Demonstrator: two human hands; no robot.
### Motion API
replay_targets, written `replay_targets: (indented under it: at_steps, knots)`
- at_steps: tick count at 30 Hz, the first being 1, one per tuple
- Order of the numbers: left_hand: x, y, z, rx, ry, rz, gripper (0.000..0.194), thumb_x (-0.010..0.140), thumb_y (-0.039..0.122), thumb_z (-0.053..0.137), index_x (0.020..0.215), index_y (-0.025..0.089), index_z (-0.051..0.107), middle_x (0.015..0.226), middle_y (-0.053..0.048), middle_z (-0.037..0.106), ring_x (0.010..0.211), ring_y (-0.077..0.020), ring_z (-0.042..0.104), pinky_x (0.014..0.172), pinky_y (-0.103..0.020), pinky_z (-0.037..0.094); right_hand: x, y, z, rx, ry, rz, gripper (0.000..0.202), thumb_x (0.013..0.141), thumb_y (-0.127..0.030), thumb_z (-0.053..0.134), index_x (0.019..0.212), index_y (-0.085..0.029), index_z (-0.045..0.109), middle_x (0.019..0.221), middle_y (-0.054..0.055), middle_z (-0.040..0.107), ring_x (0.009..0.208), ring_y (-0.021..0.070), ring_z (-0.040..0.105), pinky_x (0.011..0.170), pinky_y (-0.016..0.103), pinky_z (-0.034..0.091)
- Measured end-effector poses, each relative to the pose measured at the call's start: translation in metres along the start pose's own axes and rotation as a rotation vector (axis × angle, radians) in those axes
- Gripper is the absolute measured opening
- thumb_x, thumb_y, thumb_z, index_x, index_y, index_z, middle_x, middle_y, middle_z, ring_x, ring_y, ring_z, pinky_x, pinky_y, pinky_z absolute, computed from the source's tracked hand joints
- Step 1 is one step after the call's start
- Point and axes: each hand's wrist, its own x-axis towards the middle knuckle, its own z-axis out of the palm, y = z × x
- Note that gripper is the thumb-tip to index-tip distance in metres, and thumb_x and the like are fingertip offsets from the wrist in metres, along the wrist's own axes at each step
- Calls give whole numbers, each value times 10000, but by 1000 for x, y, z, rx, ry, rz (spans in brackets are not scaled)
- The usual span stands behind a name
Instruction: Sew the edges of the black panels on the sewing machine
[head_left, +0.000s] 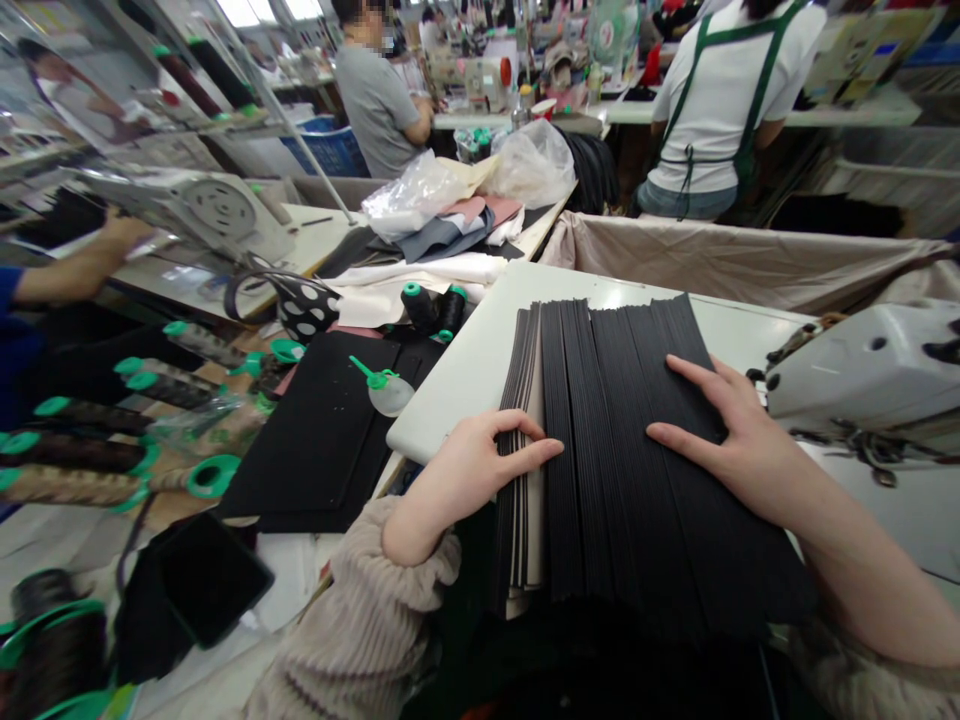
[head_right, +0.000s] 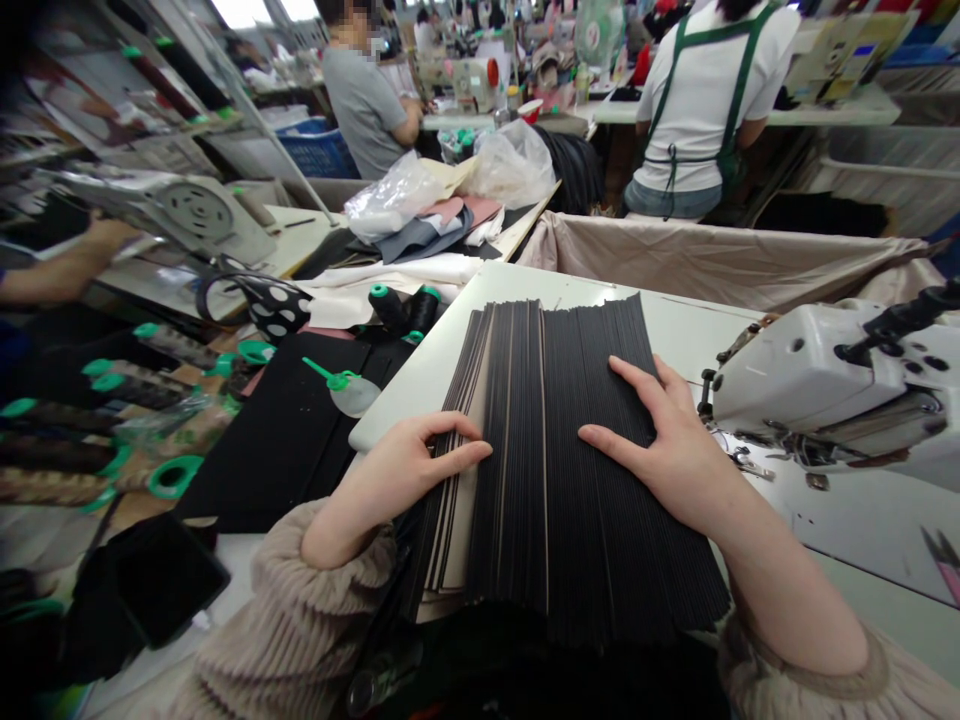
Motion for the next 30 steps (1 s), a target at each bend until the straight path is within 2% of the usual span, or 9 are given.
replay_targets:
  at_steps: [5, 17, 21, 24, 27, 30]
  knots:
    - [0, 0, -1, 4, -8, -14, 327, 868, 547, 618, 860, 232, 703, 861, 33, 695, 784, -165, 608, 703, -258, 407, -1, -1, -1, 4, -8, 15, 774, 810, -685, 595, 1482, -376, 367, 1582, 62, 254, 1458, 360, 245, 1190, 555, 251]
    - [-1, -8, -3, -47, -24, -27, 318, 877, 529, 604, 902, 221, 680, 897, 17, 680, 837, -182, 607, 758, -272, 427, -1, -1, -1, 7, -15, 27, 780, 809, -690, 593, 1485, -377, 364, 1585, 70, 248, 1459, 369, 236, 1187, 561, 250]
    - [-5, -9, -3, 9, 17, -43, 233, 895, 429, 584, 1001, 227, 632, 913, 31, 650, 818, -161, 588, 735, -254, 429, -1, -1, -1, 12, -17, 24, 788, 806, -693, 598, 1485, -368, 367, 1585, 78, 242, 1457, 364, 243, 1187, 562, 248]
    - [-6, -10, -4, 16, 44, -40, 269, 886, 321, 569, 1144, 247, 576, 906, 44, 638, 802, -148, 585, 730, -244, 434, -1, -1, -1, 12, -15, 25, 786, 808, -690, 600, 1485, -369, 365, 1585, 73, 245, 1458, 355, 245, 1190, 552, 247]
    - [-3, -7, -7, 19, -58, 21, 187, 911, 280, 511, 1031, 255, 653, 941, 49, 666, 890, -153, 605, 820, -245, 429, -1, -1, -1, 13, -14, 20, 779, 810, -684, 601, 1484, -375, 364, 1585, 59, 255, 1455, 355, 252, 1189, 549, 255]
    - [2, -2, -9, 22, -108, 32, 225, 937, 384, 515, 915, 252, 696, 926, 55, 696, 892, -156, 621, 817, -241, 426, 0, -1, -1, 9, -13, 20, 779, 808, -686, 601, 1482, -375, 367, 1588, 57, 251, 1455, 357, 252, 1187, 550, 259]
